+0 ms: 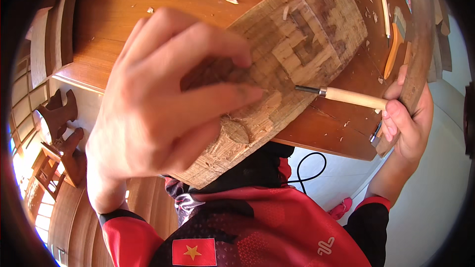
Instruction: The person carves a design into a rectangular wooden block using a chisel and a wooden mallet. They repeatedly position the chisel and strike it to remove wood shavings, occasionally rotating the block to access different areas of the pattern.
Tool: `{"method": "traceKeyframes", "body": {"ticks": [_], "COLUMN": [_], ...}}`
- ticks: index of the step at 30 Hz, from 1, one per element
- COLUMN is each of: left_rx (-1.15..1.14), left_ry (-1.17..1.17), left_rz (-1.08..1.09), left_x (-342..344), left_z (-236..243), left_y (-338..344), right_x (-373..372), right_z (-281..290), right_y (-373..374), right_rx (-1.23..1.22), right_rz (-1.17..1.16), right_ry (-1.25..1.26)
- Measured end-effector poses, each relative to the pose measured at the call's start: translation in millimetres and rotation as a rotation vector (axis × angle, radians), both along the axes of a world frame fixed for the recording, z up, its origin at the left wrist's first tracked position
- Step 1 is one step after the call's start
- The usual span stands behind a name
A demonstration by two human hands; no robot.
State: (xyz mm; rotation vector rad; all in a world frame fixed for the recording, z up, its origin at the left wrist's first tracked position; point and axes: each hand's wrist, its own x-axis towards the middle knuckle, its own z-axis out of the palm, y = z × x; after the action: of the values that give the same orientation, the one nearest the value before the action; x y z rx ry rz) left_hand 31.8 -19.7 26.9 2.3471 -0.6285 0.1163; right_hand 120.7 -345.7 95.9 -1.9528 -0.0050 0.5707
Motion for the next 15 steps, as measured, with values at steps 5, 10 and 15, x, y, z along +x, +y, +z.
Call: {"method": "traceKeyframes", "body": {"ticks": [5, 10, 15], "left_rx": [0.21, 0.139, 0.1], "left_ry": [-0.039, -0.105, -0.122], "left_rz": [0.026, -0.046, 0.042], "left_x": [-16.9, -18.9, -19.3], "left_z": [2.9, -5.5, -4.6], "left_y": [-12.5, -22.8, -15.5], "right_x": [-12.1, -15.1, -15.4], "right_z": [-15.1, -17.6, -20.8], "right_y": [-20.9, -16.5, -2.5], "right_rx": [0.145, 0.2, 0.127], "right_rz": [-0.065, -0.039, -0.013], "right_ry": [0.021, 0.033, 0.033]}}
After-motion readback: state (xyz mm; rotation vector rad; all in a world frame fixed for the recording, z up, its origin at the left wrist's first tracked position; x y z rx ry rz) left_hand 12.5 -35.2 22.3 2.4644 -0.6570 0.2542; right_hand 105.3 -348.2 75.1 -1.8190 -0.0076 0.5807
